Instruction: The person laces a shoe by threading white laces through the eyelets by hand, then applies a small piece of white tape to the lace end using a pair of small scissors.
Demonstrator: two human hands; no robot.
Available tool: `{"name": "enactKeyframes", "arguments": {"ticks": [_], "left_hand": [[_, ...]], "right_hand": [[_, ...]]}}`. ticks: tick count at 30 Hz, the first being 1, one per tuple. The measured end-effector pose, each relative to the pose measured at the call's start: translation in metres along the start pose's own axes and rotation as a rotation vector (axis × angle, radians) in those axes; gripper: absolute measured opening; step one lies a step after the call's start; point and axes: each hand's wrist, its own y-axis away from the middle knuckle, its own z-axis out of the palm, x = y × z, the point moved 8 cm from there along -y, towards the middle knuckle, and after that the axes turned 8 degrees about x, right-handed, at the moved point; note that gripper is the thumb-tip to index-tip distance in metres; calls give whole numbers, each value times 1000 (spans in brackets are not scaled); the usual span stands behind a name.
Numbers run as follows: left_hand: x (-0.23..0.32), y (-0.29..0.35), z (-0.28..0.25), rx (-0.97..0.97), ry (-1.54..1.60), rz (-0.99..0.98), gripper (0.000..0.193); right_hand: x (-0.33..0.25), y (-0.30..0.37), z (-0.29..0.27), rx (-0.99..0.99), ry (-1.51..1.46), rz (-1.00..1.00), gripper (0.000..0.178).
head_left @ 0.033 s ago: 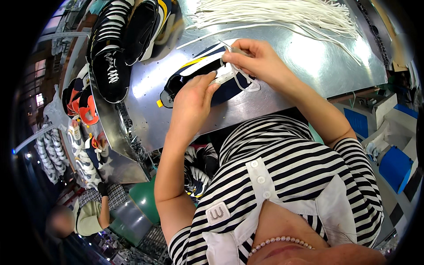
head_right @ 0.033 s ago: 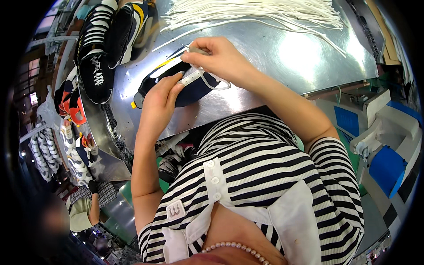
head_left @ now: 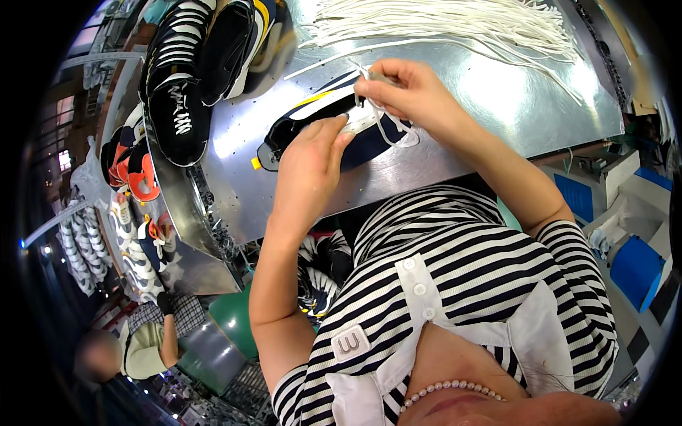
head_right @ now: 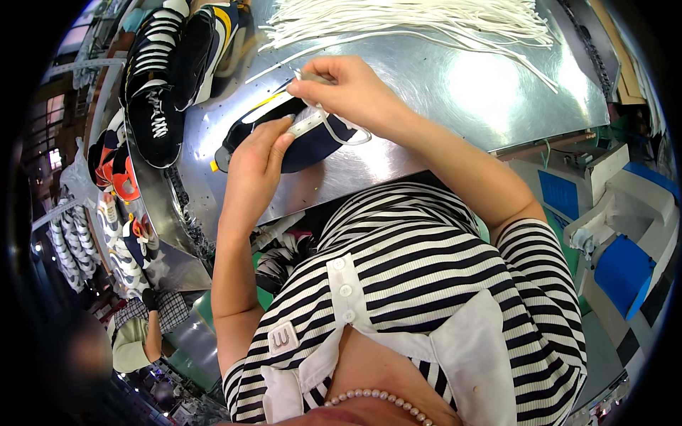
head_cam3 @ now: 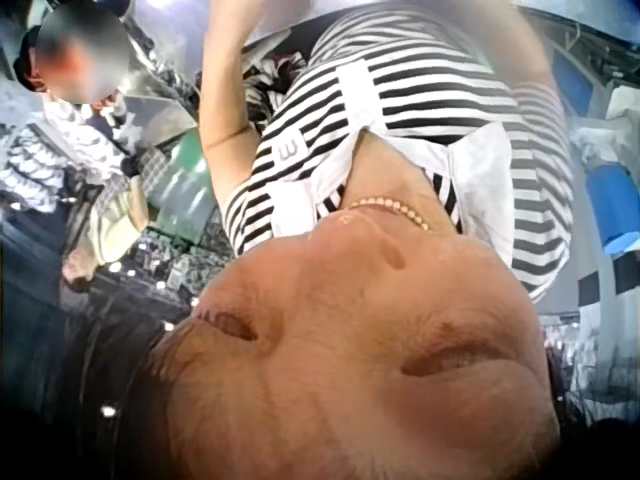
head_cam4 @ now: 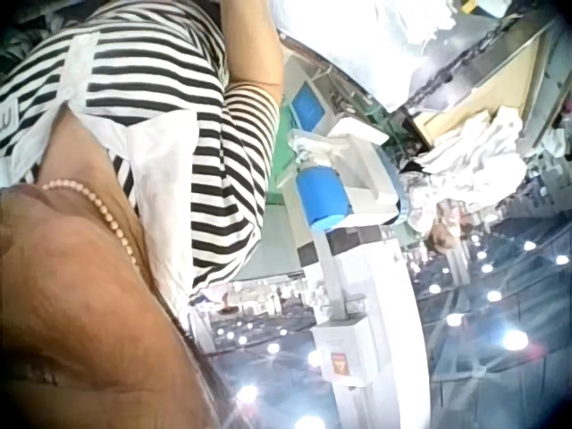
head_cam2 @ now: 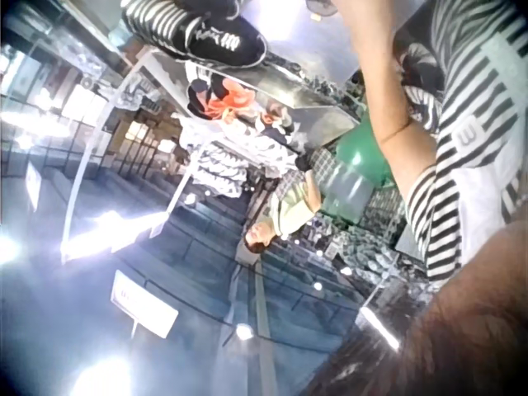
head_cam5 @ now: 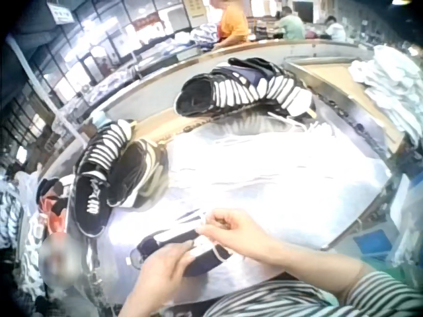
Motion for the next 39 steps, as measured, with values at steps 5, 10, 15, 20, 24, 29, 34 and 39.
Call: {"name": "enactKeyframes", "arguments": {"ticks": [5,10,15,20,24,29,34,39], "left_hand": [[17,-17,-5,33,-44,4,27],[1,-22,0,22,43,-63,24],[-8,-26,7,-56,18,-164,25],[-11,-23,8,-37,60,-157,25],[-8,-21,11,-54,33,-140,25],[-16,-22,6,18,97,-133,24],[-10,-24,5,-46,96,-178,31],[-2,-33,15,-145,26,-212,35]], "right_hand": [[-10,-8,8,-78,-416,80,21],[-12,-9,-3,-66,-406,99,21],[-46,-9,-10,-23,90,-266,12],[-57,-10,-27,47,102,-241,12],[-54,-9,-27,18,-19,-153,18],[-45,-12,-15,-32,57,-49,21],[-22,-21,-6,-64,27,-78,20],[-13,-27,-2,-33,-147,-53,16]]}}
